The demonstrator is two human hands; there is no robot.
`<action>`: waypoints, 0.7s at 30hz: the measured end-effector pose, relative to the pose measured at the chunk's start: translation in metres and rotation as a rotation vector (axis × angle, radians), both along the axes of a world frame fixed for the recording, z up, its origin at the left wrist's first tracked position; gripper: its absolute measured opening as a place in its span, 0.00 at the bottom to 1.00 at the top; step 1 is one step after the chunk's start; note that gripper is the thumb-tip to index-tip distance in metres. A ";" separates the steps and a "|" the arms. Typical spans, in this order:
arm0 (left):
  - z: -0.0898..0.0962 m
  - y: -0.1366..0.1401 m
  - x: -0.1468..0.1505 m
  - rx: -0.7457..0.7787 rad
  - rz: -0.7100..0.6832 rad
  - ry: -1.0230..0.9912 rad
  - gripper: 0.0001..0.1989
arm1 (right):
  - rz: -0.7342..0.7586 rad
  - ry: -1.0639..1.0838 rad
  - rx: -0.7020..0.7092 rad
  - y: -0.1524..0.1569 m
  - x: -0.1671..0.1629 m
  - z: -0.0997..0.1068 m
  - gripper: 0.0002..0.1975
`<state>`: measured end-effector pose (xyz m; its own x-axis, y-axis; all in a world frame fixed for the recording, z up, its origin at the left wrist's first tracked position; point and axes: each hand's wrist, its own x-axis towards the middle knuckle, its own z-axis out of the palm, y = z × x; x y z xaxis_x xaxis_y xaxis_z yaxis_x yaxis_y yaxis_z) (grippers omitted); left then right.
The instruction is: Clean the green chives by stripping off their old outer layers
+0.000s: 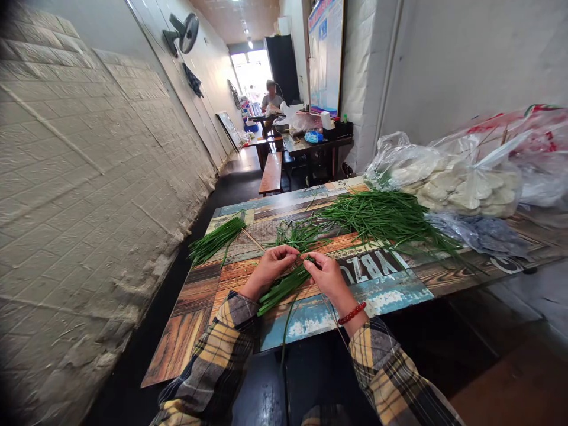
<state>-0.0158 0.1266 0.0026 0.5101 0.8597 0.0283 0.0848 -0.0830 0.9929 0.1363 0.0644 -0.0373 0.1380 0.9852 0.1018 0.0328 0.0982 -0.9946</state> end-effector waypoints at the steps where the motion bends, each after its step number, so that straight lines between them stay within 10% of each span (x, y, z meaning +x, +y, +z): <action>1: 0.000 0.000 0.000 0.017 0.000 0.011 0.14 | 0.001 0.001 -0.002 0.000 0.000 0.000 0.14; 21: 0.006 -0.007 0.002 0.369 -0.085 0.202 0.11 | -0.023 0.036 0.012 0.000 0.001 -0.004 0.14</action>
<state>-0.0137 0.1196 0.0085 0.6058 0.7651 0.2183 0.2523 -0.4450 0.8593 0.1371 0.0648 -0.0417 0.1643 0.9804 0.1084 -0.0004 0.1099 -0.9939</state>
